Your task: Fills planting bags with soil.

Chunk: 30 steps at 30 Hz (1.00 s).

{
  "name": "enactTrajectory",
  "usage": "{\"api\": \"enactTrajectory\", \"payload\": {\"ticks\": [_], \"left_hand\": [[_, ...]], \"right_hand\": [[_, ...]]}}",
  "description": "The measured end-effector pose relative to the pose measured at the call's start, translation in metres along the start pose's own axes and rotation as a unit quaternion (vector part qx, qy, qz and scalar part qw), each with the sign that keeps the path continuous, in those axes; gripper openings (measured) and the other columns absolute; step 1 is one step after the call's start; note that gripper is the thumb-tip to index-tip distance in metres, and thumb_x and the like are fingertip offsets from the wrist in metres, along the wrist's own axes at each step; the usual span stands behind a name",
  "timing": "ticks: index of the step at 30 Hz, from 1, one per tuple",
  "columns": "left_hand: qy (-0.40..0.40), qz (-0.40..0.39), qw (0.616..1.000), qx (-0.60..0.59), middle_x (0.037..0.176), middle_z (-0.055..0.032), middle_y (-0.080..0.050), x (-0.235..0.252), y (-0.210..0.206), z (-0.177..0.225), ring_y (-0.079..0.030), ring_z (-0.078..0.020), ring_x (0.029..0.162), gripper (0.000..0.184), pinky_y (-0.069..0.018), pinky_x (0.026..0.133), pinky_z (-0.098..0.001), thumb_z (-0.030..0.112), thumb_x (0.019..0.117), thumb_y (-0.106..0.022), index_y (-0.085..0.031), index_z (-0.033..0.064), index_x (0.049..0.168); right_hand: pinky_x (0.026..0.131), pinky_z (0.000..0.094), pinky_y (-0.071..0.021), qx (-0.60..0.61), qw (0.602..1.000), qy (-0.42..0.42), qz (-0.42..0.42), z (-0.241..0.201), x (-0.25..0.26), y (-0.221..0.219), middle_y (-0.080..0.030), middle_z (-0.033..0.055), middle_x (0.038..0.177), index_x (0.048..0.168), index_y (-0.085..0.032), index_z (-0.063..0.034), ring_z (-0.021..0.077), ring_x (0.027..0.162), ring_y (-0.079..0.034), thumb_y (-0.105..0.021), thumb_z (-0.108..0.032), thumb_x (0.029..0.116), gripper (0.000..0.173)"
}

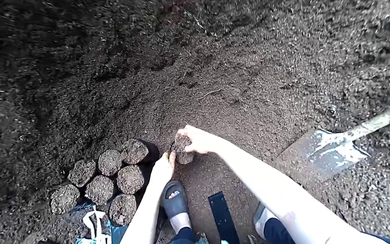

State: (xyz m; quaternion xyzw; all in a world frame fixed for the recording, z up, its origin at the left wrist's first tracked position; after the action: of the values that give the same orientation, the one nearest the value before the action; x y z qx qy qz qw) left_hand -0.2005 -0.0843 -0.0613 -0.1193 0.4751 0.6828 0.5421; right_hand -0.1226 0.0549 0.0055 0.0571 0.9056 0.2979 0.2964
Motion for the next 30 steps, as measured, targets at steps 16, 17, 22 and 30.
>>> {"api": "enactTrajectory", "payload": {"ticks": [16, 17, 22, 30], "left_hand": [[0.009, -0.052, 0.998, -0.019, 0.131, -0.0238, -0.064, 0.005, -0.013, -0.012, -0.061, -0.0394, 0.126, 0.065, -0.0452, 0.103, -0.0642, 0.057, 0.1088, -0.034, -0.056, 0.0037, 0.139], [0.002, -0.057, 0.998, -0.020, 0.129, -0.0234, -0.065, 0.005, -0.014, -0.013, -0.062, -0.0391, 0.124, 0.066, -0.0457, 0.103, -0.0642, 0.058, 0.1085, -0.034, -0.058, 0.0037, 0.137], [-0.039, -0.030, 0.999, 0.010, 0.110, -0.0230, -0.066, 0.005, -0.019, 0.001, -0.065, -0.0376, 0.109, 0.043, -0.0487, 0.094, -0.0584, 0.031, 0.1128, -0.035, -0.063, -0.0012, 0.119], [-0.032, 0.018, 0.996, -0.077, 0.113, -0.0238, -0.065, 0.005, -0.003, -0.002, -0.066, -0.0333, 0.102, 0.059, -0.0520, 0.094, -0.0540, 0.048, 0.1064, -0.052, -0.051, -0.0052, 0.133]], "right_hand": [[0.121, 0.0541, -0.0310, -0.190, 0.976, 0.050, 0.094, 0.019, -0.039, -0.059, -0.028, 0.0049, 0.169, 0.161, -0.034, -0.0147, 0.0291, 0.153, -0.033, -0.047, -0.006, 0.0988, 0.065], [0.109, 0.0547, -0.0411, -0.216, 0.970, 0.038, 0.103, 0.019, -0.046, -0.056, -0.031, 0.0023, 0.168, 0.161, -0.035, -0.0172, 0.0329, 0.143, -0.045, -0.048, -0.006, 0.0977, 0.066], [0.082, 0.0532, -0.0560, -0.283, 0.956, -0.077, -0.009, 0.026, -0.040, -0.088, -0.023, 0.0052, 0.171, 0.164, -0.025, -0.0155, 0.0375, 0.108, -0.069, -0.032, -0.001, 0.1049, 0.061], [0.098, 0.0621, -0.0493, -0.043, 0.988, -0.114, 0.094, 0.037, -0.033, -0.023, -0.064, 0.0182, 0.133, 0.136, -0.060, -0.0082, 0.0369, 0.121, -0.063, -0.047, -0.047, 0.1067, 0.050]]}}
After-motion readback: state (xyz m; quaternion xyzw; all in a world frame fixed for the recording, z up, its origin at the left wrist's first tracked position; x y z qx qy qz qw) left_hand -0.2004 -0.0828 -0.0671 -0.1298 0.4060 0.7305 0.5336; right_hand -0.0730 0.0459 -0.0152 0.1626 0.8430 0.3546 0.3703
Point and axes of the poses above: each hand's wrist, its own x-axis towards the middle knuckle, its own y-axis out of the back of the hand, z = x × y, the point moved 7 cm from there along x, towards the middle knuckle
